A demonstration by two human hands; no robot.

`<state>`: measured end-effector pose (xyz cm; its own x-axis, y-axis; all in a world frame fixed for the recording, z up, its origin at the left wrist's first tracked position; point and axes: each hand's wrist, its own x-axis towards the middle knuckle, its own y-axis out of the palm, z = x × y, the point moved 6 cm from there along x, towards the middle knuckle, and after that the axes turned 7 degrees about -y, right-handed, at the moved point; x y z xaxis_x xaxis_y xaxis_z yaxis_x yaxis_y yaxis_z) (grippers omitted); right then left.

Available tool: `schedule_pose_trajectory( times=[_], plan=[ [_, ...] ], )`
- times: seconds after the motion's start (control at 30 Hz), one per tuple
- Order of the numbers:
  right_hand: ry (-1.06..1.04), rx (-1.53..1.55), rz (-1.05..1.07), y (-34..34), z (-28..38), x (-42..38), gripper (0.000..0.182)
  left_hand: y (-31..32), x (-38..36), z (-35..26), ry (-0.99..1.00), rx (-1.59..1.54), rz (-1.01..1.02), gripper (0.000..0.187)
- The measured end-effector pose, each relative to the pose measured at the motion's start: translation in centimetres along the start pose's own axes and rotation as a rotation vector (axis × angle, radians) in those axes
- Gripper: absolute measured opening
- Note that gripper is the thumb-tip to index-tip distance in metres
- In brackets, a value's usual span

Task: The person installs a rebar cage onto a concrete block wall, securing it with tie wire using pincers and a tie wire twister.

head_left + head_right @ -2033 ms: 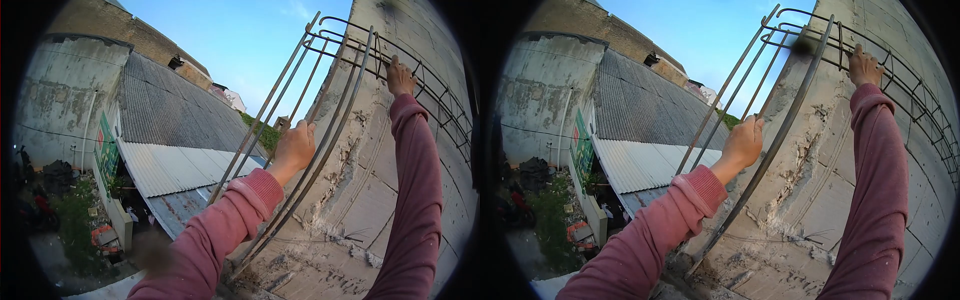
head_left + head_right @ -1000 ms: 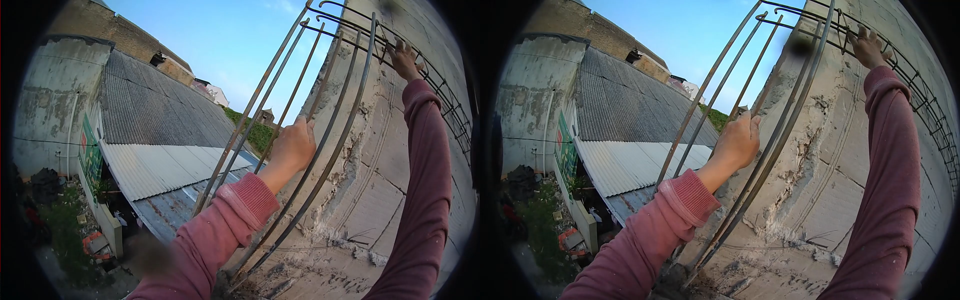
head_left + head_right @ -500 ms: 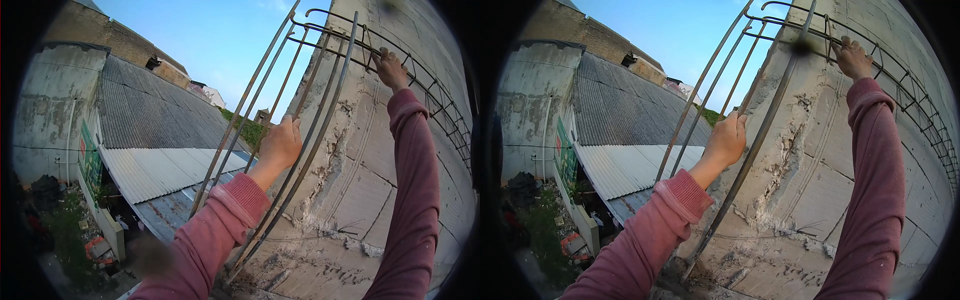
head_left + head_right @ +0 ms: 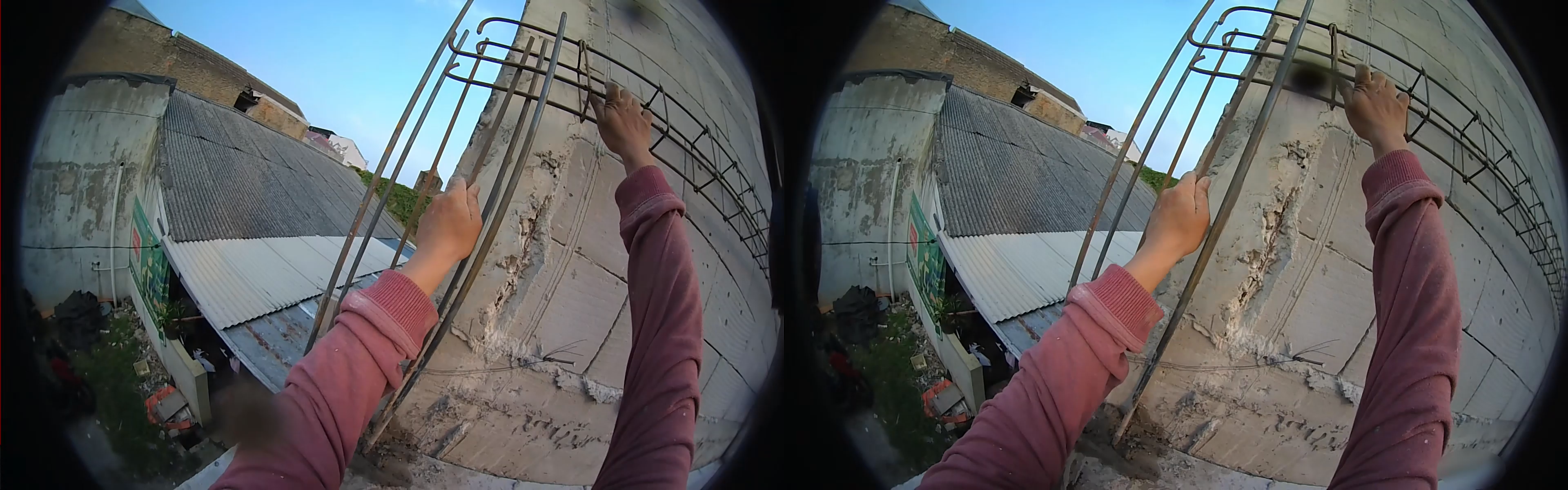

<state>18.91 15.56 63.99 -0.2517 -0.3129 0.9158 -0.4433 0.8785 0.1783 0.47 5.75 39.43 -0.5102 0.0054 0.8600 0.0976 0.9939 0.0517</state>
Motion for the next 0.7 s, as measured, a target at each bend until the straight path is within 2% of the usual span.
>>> schedule_pose_trajectory(
  times=[0.07, 0.2, 0.33, 0.7],
  plan=[
    [-0.033, -0.036, -0.09, 0.1, 0.5, -1.7, 0.047, 0.0, -0.1, -0.3, -0.002, -0.022, -0.026, 0.03],
    [-0.029, 0.046, 0.038, -0.8, 0.5, -2.1, 0.048, 0.2, -0.3, -0.3, 0.003, -0.064, -0.054, 0.03],
    [-0.036, 0.052, 0.007, -1.6, 0.2, -1.7, 0.045, -0.1, -0.4, -0.3, 0.008, -0.088, 0.018, 0.031],
    [-0.044, 0.023, -0.012, -0.4, 0.1, -2.0, 0.048, 0.0, -0.4, -0.3, -0.019, -0.083, 0.034, 0.032]
  ],
)
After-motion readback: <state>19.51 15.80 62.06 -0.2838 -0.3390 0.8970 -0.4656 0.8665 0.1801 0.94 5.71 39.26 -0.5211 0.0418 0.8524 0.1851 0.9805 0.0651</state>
